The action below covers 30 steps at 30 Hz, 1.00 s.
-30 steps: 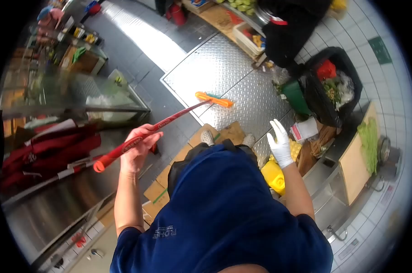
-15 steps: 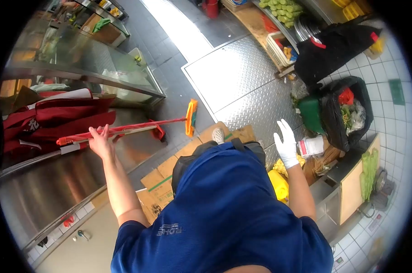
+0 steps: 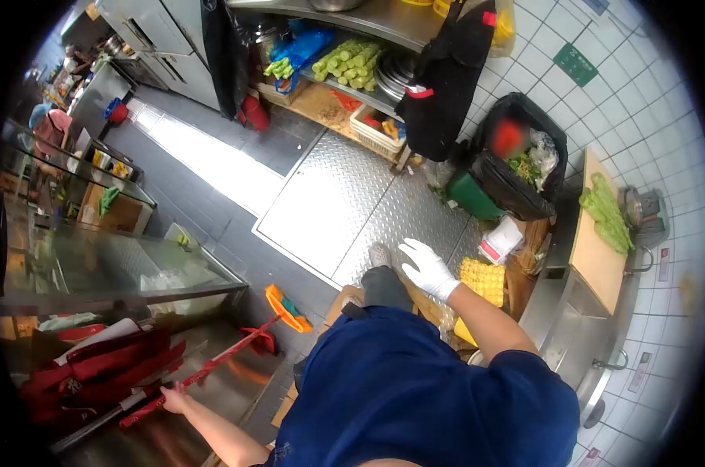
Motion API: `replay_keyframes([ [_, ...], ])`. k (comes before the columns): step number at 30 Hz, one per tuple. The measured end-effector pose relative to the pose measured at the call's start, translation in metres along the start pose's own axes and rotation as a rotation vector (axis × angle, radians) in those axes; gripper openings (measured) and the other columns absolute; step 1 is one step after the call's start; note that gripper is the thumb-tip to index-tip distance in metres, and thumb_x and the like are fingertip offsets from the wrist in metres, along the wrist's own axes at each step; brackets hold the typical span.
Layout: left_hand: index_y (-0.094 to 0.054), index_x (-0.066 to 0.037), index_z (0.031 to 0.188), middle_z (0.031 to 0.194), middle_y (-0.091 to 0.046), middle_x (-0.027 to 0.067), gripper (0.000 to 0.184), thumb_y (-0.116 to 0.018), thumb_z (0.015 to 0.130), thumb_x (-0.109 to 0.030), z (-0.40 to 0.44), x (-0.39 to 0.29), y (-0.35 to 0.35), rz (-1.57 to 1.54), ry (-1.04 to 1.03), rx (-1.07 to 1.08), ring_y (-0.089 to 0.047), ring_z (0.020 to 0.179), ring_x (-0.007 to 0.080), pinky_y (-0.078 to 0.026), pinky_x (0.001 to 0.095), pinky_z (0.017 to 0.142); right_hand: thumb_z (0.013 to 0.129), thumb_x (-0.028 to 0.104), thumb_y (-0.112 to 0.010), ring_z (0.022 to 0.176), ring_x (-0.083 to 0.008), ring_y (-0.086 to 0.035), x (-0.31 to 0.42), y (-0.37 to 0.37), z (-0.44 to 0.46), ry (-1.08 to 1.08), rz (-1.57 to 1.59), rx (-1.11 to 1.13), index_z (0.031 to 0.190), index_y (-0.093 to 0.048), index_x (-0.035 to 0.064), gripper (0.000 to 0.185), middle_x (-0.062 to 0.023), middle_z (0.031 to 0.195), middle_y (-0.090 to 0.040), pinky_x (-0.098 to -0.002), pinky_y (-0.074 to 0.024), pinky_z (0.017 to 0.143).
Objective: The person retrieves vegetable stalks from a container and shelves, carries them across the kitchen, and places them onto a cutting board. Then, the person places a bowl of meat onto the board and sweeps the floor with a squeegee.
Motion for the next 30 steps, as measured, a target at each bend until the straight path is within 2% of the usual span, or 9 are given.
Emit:
replay_keyframes([
  [3, -0.045, 0.013, 0.127, 0.101, -0.064, 0.0252, 0.051, -0.065, 0.098, -0.023, 0.005, 0.013, 0.002, 0.019, 0.038, -0.049, -0.072, 0.072, 0.0306, -0.061, 0.0337, 0.051, 0.089, 0.02, -0.067, 0.132, -0.0387, -0.05, -0.018, -0.004, 0.012, -0.028, -0.007, 0.024, 0.139, -0.056, 0.0051, 0.052, -0.0206, 0.145, -0.052, -0.0443, -0.0406, 0.113],
  [9, -0.048, 0.015, 0.119, 0.105, -0.063, 0.0254, 0.045, -0.065, 0.097, -0.021, 0.018, 0.032, 0.001, -0.071, 0.099, -0.104, -0.071, 0.08, 0.0343, -0.064, 0.0378, 0.061, 0.089, 0.02, -0.067, 0.132, -0.0385, -0.05, -0.057, -0.003, 0.067, -0.063, 0.011, 0.073, 0.136, -0.058, 0.0046, 0.05, -0.0213, 0.143, -0.053, -0.0434, -0.0414, 0.112],
  [12, -0.054, 0.025, 0.107, 0.102, -0.063, 0.029, 0.047, -0.067, 0.094, -0.018, -0.017, 0.037, -0.005, -0.083, 0.072, -0.182, -0.069, 0.078, 0.037, -0.065, 0.0416, 0.061, 0.089, 0.02, -0.067, 0.133, -0.0382, -0.05, -0.085, 0.005, 0.107, -0.103, 0.012, 0.101, 0.136, -0.059, 0.0048, 0.05, -0.021, 0.144, -0.053, -0.0426, -0.0415, 0.112],
  [14, -0.046, 0.017, 0.118, 0.102, -0.062, 0.0269, 0.047, -0.066, 0.095, -0.02, -0.052, 0.041, -0.011, -0.035, 0.117, -0.215, -0.068, 0.078, 0.033, -0.063, 0.0395, 0.062, 0.089, 0.02, -0.067, 0.133, -0.0377, -0.05, -0.11, 0.01, 0.141, -0.119, 0.018, 0.085, 0.135, -0.059, 0.0051, 0.049, -0.0207, 0.144, -0.053, -0.0419, -0.0414, 0.112],
  [17, -0.045, 0.017, 0.109, 0.094, -0.061, 0.0251, 0.04, -0.057, 0.091, -0.017, -0.129, 0.043, -0.034, 0.088, 0.166, -0.343, -0.063, 0.07, 0.0304, -0.059, 0.0393, 0.053, 0.089, 0.021, -0.067, 0.133, -0.0366, -0.051, -0.146, 0.022, 0.184, -0.158, 0.037, 0.041, 0.135, -0.06, 0.0057, 0.049, -0.0202, 0.144, -0.053, -0.0409, -0.0413, 0.113],
  [20, -0.043, 0.007, 0.124, 0.096, -0.062, 0.0225, 0.042, -0.054, 0.089, -0.013, -0.165, 0.092, -0.051, 0.361, 0.257, -0.283, -0.062, 0.068, 0.0298, -0.056, 0.0415, 0.05, 0.088, 0.021, -0.068, 0.133, -0.036, -0.051, -0.172, 0.039, 0.227, -0.193, 0.061, 0.001, 0.134, -0.06, 0.0052, 0.049, -0.0203, 0.143, -0.054, -0.0397, -0.0412, 0.113],
  [25, -0.039, -0.004, 0.139, 0.105, -0.063, 0.0187, 0.051, -0.057, 0.092, -0.013, -0.23, 0.152, -0.1, 0.687, 0.285, -0.023, -0.065, 0.065, 0.0303, -0.055, 0.0406, 0.047, 0.088, 0.021, -0.069, 0.132, -0.0358, -0.052, -0.2, 0.051, 0.292, -0.203, 0.05, 0.033, 0.135, -0.06, 0.0046, 0.05, -0.0201, 0.142, -0.055, -0.0391, -0.0413, 0.113],
  [29, -0.042, -0.005, 0.14, 0.108, -0.064, 0.0181, 0.051, -0.062, 0.094, -0.015, -0.256, 0.163, -0.146, 0.795, 0.502, 0.396, -0.067, 0.066, 0.028, -0.056, 0.0378, 0.047, 0.089, 0.022, -0.069, 0.134, -0.0344, -0.051, -0.195, 0.046, 0.349, -0.174, 0.057, 0.091, 0.136, -0.059, 0.0045, 0.051, -0.0195, 0.141, -0.056, -0.0385, -0.0408, 0.113],
  [30, -0.044, -0.004, 0.14, 0.108, -0.064, 0.018, 0.051, -0.063, 0.094, -0.015, -0.256, 0.167, -0.155, 0.823, 0.53, 0.507, -0.068, 0.067, 0.0271, -0.056, 0.0371, 0.048, 0.09, 0.022, -0.068, 0.127, -0.0331, -0.057, -0.19, 0.042, 0.363, -0.127, 0.018, 0.079, 0.137, -0.059, 0.0042, 0.051, -0.0183, 0.139, -0.058, -0.0386, -0.0447, 0.109],
])
Point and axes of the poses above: each hand's wrist, its own z-axis towards the middle knuckle, its own y-axis out of the back of the hand, x = y × z, the point moved 3 cm from there along z, towards the middle knuckle
